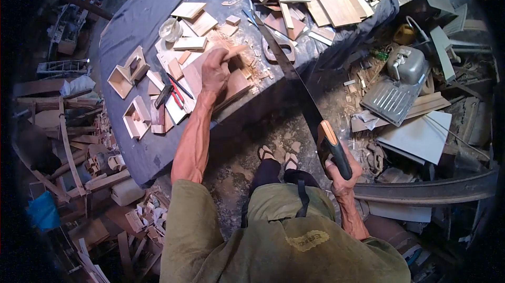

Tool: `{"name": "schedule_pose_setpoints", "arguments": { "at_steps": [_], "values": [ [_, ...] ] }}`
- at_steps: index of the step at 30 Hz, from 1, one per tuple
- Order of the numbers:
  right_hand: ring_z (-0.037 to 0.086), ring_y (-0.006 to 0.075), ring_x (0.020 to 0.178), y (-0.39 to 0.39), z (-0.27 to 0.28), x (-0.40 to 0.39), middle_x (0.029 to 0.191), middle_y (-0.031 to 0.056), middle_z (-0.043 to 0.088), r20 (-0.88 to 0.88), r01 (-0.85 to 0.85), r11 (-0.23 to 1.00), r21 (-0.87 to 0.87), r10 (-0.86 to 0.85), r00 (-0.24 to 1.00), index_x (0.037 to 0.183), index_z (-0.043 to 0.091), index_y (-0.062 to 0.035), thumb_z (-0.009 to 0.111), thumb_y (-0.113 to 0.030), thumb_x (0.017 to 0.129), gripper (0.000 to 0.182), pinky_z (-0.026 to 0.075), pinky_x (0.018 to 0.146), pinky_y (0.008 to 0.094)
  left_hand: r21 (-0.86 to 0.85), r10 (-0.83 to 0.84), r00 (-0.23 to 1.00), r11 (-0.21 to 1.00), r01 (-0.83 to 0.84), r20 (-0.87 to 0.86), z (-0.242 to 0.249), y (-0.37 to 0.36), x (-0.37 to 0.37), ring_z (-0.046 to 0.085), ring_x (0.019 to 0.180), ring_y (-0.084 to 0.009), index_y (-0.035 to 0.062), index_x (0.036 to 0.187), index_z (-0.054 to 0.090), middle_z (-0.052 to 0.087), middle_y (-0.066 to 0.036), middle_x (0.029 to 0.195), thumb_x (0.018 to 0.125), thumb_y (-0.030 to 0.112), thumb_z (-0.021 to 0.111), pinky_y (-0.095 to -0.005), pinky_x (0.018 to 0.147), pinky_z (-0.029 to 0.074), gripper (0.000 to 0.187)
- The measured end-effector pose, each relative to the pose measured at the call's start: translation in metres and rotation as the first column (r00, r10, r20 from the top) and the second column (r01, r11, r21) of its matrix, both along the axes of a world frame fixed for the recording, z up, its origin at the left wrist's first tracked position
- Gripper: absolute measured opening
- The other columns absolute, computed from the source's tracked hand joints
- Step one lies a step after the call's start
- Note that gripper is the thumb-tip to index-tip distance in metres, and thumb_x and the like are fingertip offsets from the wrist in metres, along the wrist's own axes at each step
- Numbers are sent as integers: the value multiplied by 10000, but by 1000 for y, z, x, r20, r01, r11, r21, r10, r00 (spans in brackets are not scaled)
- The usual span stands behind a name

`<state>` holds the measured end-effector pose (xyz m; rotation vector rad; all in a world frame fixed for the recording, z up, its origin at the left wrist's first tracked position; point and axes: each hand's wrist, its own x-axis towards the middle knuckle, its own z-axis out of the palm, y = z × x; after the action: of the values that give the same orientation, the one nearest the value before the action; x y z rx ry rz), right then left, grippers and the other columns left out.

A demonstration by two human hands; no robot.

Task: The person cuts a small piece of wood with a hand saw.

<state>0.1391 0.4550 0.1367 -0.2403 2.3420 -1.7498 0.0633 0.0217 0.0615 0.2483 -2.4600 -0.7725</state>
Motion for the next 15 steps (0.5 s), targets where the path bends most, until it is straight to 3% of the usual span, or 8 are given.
{"name": "schedule_pose_setpoints", "arguments": {
  "at_steps": [3, 4, 8, 11, 15],
  "values": [
    [629, 129, 813, 0, 0, -3, 936, 115, 701, -28, -18, 1000, -19, 17, 999, 1329, 596, 17, 681, -2, 737, 598, 499, 769, 271, 308, 183, 979, 929, -204, 95, 34, 11, -6, 644, 1012, -344, -6, 1091, 613, 662, -216, 1044, 822, 33, 626, -395, 922, 492, 273],
    [631, 130, 811, -1, 1, -4, 936, 117, 706, -34, -16, 1000, -26, 15, 999, 1329, 597, 14, 683, -3, 736, 600, 500, 771, 271, 167, 190, 980, 970, -179, -53, 16, -4, -11, 651, 996, -332, -38, 1105, 619, 676, -237, 1021, 846, 115, 650, -402, 906, 493, 302],
    [640, 128, 808, -7, 3, -6, 933, 115, 719, -75, -35, 999, -42, 32, 997, 1333, 602, -5, 695, -10, 732, 608, 500, 773, 266, 243, 131, 948, 948, -205, 289, -37, -59, -17, 591, 1115, -356, -19, 1163, 639, 645, -227, 1111, 822, 228, 709, -401, 965, 465, 427],
    [653, 127, 811, -12, 7, -4, 934, 113, 726, -37, -48, 999, -21, 47, 998, 1332, 609, -24, 704, -19, 731, 609, 503, 770, 263, -60, 301, 847, 950, -306, 439, -26, -46, -17, 512, 1191, -429, 11, 1208, 627, 548, -249, 1256, 835, 174, 643, -483, 1025, 420, 408],
    [681, 128, 820, -16, 3, -1, 939, 111, 738, -49, -101, 995, -23, 100, 994, 1328, 614, -39, 708, -21, 733, 602, 514, 769, 263, -163, 412, 857, 911, -379, 308, -15, -15, -14, 443, 1214, -390, 39, 1207, 606, 475, -187, 1288, 834, 179, 640, -556, 999, 399, 399]
  ]
}}
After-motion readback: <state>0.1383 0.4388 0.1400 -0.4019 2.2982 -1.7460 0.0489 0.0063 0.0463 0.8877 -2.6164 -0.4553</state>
